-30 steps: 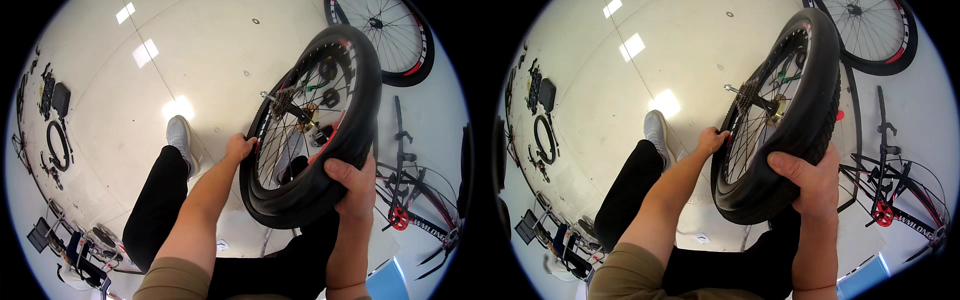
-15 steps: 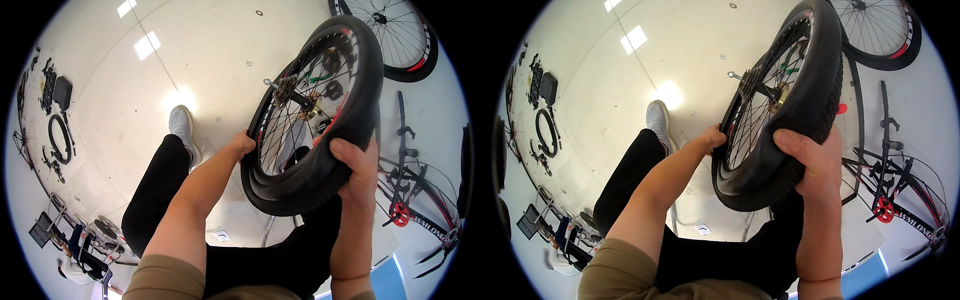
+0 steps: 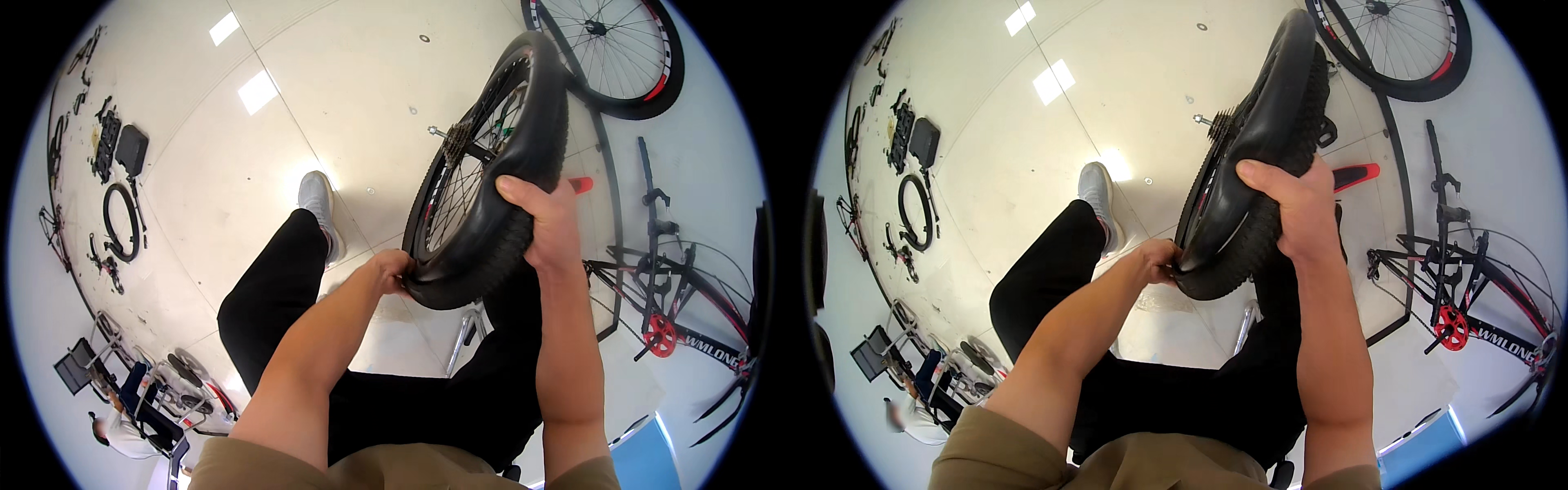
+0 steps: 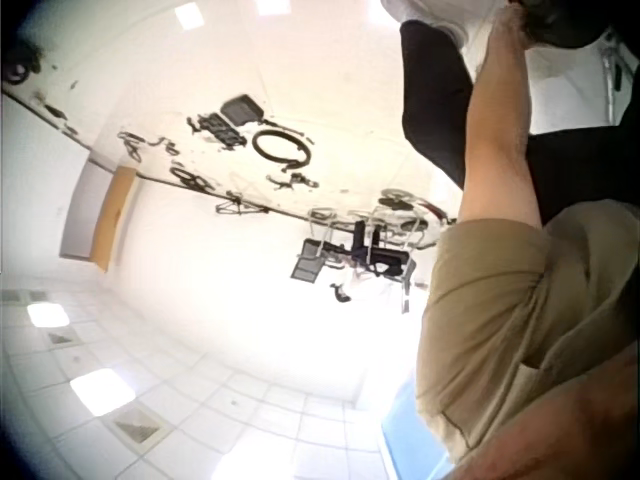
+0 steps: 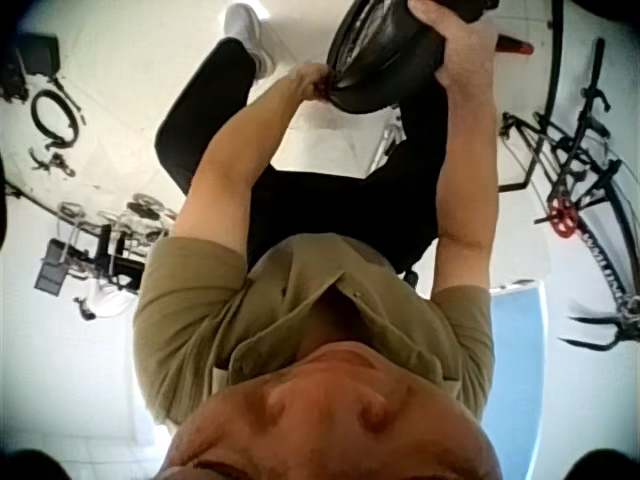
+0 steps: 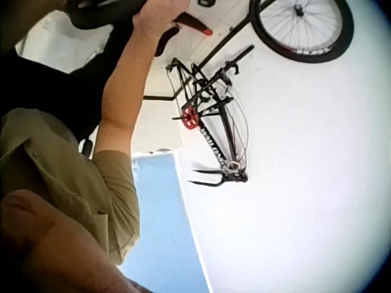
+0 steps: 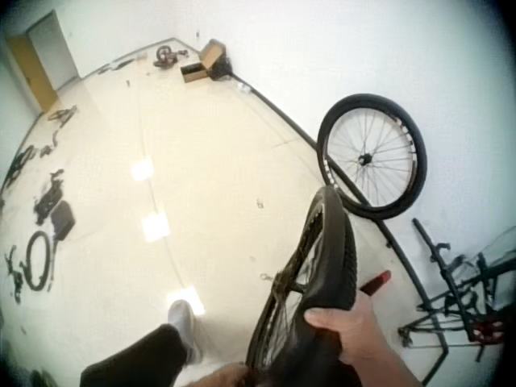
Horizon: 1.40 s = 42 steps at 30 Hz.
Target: The person is seated and installing a bicycle tire onto a wheel rim. They repeatedly attempt to seat the tire bead onto the rim, rotating the wheel and pressing the tire with both hands. The person removes the tire and tries again multiple times.
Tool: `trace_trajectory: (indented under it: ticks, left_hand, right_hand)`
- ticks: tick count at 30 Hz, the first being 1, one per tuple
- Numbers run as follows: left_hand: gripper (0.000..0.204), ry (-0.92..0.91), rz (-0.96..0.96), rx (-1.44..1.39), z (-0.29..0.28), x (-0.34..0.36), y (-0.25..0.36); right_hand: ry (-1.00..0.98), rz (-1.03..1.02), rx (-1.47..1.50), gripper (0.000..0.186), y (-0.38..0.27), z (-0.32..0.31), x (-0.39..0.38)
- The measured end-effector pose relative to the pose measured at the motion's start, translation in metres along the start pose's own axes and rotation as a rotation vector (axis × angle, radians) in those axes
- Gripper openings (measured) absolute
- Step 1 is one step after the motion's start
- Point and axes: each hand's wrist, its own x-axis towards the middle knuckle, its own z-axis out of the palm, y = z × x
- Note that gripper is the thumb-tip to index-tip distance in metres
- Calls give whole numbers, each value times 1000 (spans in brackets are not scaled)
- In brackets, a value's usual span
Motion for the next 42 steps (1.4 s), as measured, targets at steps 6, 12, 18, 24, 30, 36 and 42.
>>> trace_trajectory:
  ticks: [6, 12, 18, 24, 30, 36, 42]
  left_hand:
    - [27, 169, 234, -443, 6, -17, -24]
    - [34, 282, 333, -683, 1, 1, -41]
    - [32, 386, 428, -832, 21, 0, -67]
    - [33, 355, 478, -907, 21, 30, -69]
    - [38, 301, 459, -935, 23, 12, -75]
    - [37, 147, 273, -840, 25, 0, -70]
    - [49, 6, 204, -576, 26, -4, -65]
  right_hand:
    - [42, -34, 24, 33, 14, 1, -1]
    - [30, -58, 60, 34, 27, -19, -21]
    - [66, -69, -7, 33, 52, -41, -57]
    - [98, -62, -3, 29, 68, -64, -72]
    - [82, -28, -4, 28, 81, -69, -72]
    - [79, -25, -6, 30, 81, -62, -76]
    - [42, 11, 36, 35, 74, -55, -79]
